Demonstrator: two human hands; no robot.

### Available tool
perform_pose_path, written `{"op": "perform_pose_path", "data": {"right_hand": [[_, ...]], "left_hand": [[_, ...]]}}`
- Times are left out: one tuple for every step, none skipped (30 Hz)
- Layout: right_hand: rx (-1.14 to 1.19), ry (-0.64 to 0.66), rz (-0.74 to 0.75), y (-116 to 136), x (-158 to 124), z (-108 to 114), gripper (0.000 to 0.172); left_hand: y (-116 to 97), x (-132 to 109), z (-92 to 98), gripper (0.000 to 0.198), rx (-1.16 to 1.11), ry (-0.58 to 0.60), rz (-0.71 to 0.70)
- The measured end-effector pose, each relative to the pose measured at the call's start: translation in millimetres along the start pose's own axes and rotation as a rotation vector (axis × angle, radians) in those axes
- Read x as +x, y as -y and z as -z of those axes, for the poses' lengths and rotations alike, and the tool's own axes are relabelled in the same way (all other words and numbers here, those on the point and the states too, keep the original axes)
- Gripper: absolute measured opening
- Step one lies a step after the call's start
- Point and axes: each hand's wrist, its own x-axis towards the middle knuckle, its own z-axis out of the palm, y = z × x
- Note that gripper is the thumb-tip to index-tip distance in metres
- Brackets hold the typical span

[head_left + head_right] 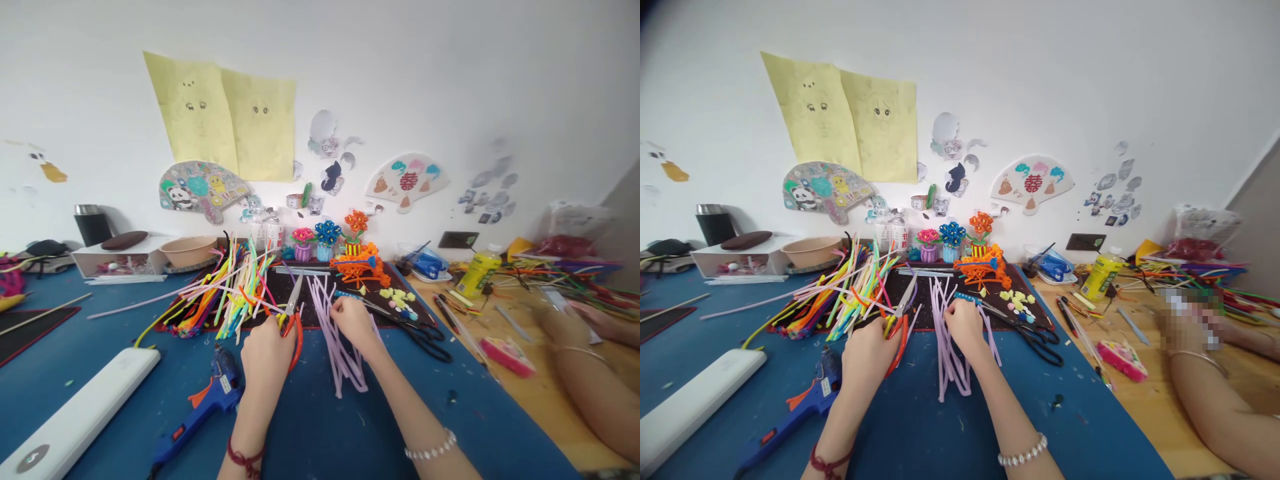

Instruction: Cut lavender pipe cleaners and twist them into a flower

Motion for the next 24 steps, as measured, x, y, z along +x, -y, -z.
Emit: {"op": "perform_pose_path", "data": {"right_hand": [[0.065,-0.024,0.002,0,1,3,0.012],[0.139,-0.043,0.003,0,2,7,0.011],[0.216,-0.055,0.005,1,3,11,0.012],[0.282,-0.062,0.011,1,4,16,0.016],[0.368,-0.063,0.018,2,5,20,0.021],[0.496,-0.061,0.024,2,6,25,0.024],[0.670,-0.055,0.025,2,7,29,0.024],[0.882,-0.044,0.017,2,8,33,0.024],[1.111,-0.025,0.003,2,9,38,0.024],[1.325,0.001,-0.013,2,10,42,0.024],[1.491,0.030,-0.022,2,10,46,0.025],[1.582,0.050,-0.016,1,11,50,0.023],[1.616,0.060,0.005,0,11,53,0.022],[1.587,0.060,0.034,-1,11,55,0.021],[1.469,0.048,0.061,-2,10,56,0.020],[1.284,0.037,0.078,-3,10,55,0.021],[1.069,0.032,0.083,-4,8,52,0.022],[0.838,0.033,0.077,-5,7,47,0.024],[0.659,0.044,0.065,-6,5,40,0.023],[0.554,0.052,0.054,-7,3,33,0.019],[0.466,0.052,0.047,-7,1,24,0.015],[0.391,0.047,0.045,-8,-1,16,0.013],[0.315,0.040,0.046,-8,-3,9,0.015],[0.244,0.035,0.046,-9,-4,3,0.018]], "left_hand": [[0,0,0.3,0.041,-0.013,-0.003,0.009],[-1,1,0.6,0.042,-0.021,-0.005,0.017],[-1,1,0.9,0.041,-0.021,-0.003,0.022],[-1,1,1.1,0.042,-0.016,-0.001,0.025],[-1,1,1.1,0.042,-0.005,0.001,0.028],[-1,1,1.0,0.043,0.010,0.001,0.030],[0,1,0.8,0.044,0.029,0.000,0.030],[0,0,0.4,0.045,0.052,-0.003,0.028],[1,0,-0.1,0.044,0.079,-0.009,0.024],[3,0,-0.5,0.043,0.106,-0.013,0.018],[4,-1,-0.8,0.040,0.131,-0.010,0.013],[6,-1,-1.0,0.038,0.152,-0.001,0.008],[8,-1,-0.9,0.036,0.168,0.010,0.008],[9,-1,-0.7,0.034,0.180,0.020,0.011],[10,-1,-0.3,0.033,0.188,0.027,0.017],[11,-1,0.0,0.033,0.194,0.028,0.022],[11,-1,0.3,0.033,0.199,0.025,0.027],[11,-1,0.3,0.034,0.201,0.021,0.028],[11,-1,0.1,0.035,0.200,0.019,0.026],[10,0,-0.3,0.035,0.198,0.019,0.023],[10,0,-0.8,0.036,0.196,0.020,0.017],[10,0,-1.4,0.036,0.194,0.021,0.010],[10,0,-1.8,0.036,0.194,0.020,0.004],[10,0,-2.1,0.036,0.195,0.020,0.000]]}}
